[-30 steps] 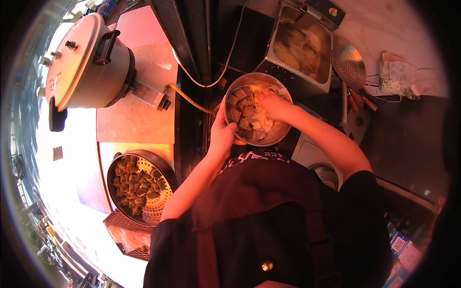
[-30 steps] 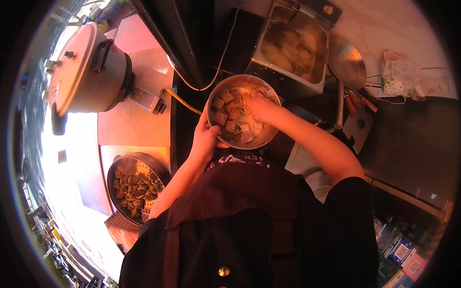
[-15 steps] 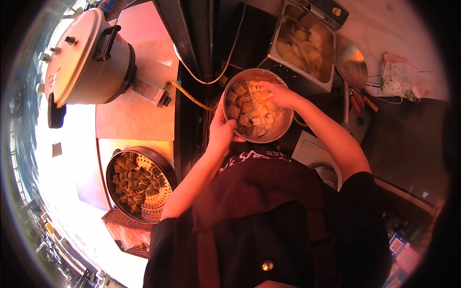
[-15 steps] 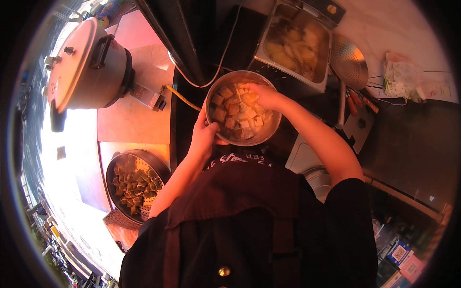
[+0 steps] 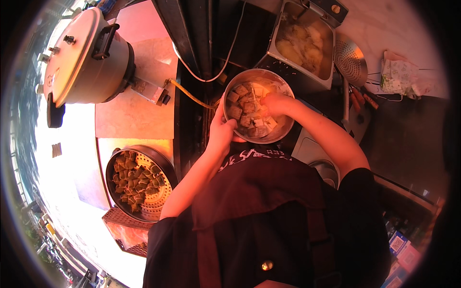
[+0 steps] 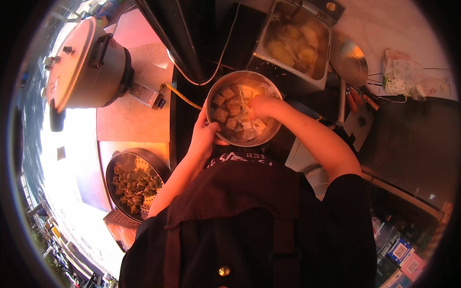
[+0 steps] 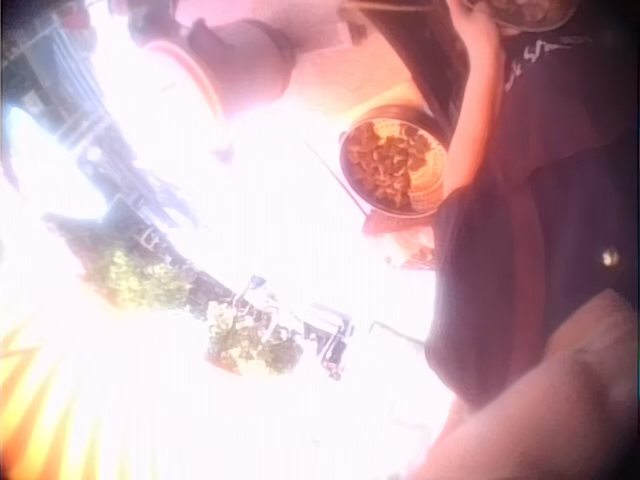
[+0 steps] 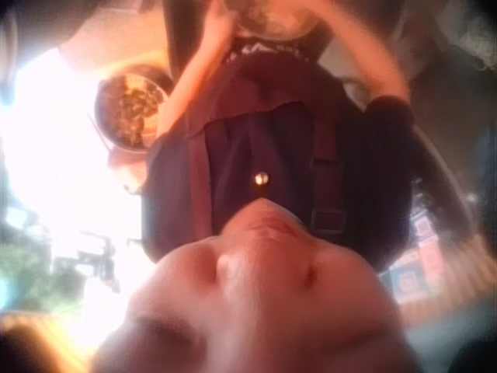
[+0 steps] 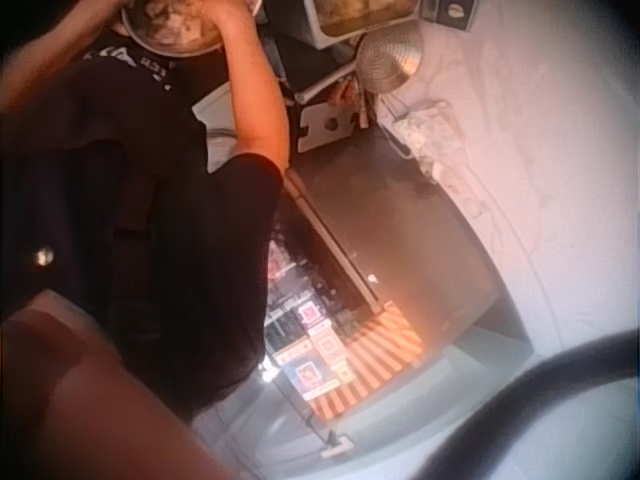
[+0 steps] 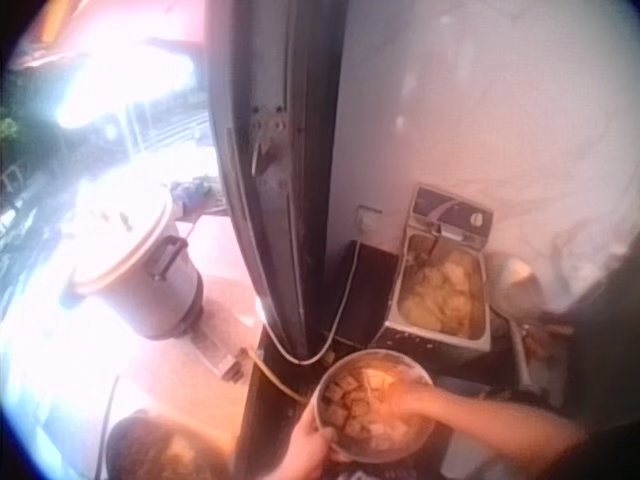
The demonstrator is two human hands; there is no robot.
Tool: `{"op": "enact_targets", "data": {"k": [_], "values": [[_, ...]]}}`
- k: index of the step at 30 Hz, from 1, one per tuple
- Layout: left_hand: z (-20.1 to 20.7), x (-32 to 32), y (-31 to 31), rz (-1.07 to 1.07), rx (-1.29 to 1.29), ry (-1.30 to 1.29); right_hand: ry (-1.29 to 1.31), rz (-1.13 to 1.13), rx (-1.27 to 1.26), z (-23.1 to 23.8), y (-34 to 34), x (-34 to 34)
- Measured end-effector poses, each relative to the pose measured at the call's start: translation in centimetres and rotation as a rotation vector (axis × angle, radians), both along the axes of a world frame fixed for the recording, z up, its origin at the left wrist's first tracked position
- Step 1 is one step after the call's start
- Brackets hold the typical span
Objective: The person washes a metal bowl at the sink, then walks to a storage area to scoop a white powder into the bowl. They return to a prep table, add cubed tofu to the bowl, and mix the contents by hand. Finally, they transfer the coated tofu pieces into a deep fryer.
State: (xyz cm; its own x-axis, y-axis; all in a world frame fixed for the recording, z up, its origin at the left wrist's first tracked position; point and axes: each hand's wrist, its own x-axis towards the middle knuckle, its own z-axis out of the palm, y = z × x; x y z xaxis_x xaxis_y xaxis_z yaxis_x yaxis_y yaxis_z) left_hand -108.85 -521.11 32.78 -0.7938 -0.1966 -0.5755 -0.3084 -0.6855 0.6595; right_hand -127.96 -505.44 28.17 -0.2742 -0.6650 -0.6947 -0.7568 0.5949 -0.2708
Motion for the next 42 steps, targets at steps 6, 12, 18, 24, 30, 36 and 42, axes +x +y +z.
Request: {"op": "enact_targets", "data": {"k": [6, 12, 18, 24, 30, 36, 42], "values": [[0.0, -0.2, 0.0, -0.011, -0.005, -0.002, 0.301, 0.062, -0.136, 0.7, 0.1, 0.2], [-0.2, -0.1, 0.2, -0.012, -0.021, 0.017, 0.285, 0.201, -0.292, -0.6, 2.1, 1.4], [-0.6, -0.3, 0.5, -0.046, -0.043, 0.008, 0.007, 0.020, -0.098, -2.6, 1.8, 0.2], [-0.7, -0.7, 0.6, -0.089, -0.038, -0.029, -0.088, -0.082, -0.085, -3.1, 2.1, -0.1], [-0.5, -1.4, 0.5, -0.080, -0.051, -0.018, -0.183, -0.194, 0.092, -3.1, 1.6, 0.6], [-0.2, -1.8, 0.2, -0.042, -0.009, -0.022, 0.180, -0.040, -0.286, -0.9, 2.3, 0.7], [-0.8, -2.0, 0.1, 0.014, -0.087, 0.008, 0.016, -0.072, -0.250, 1.0, 3.4, 1.0]]}}
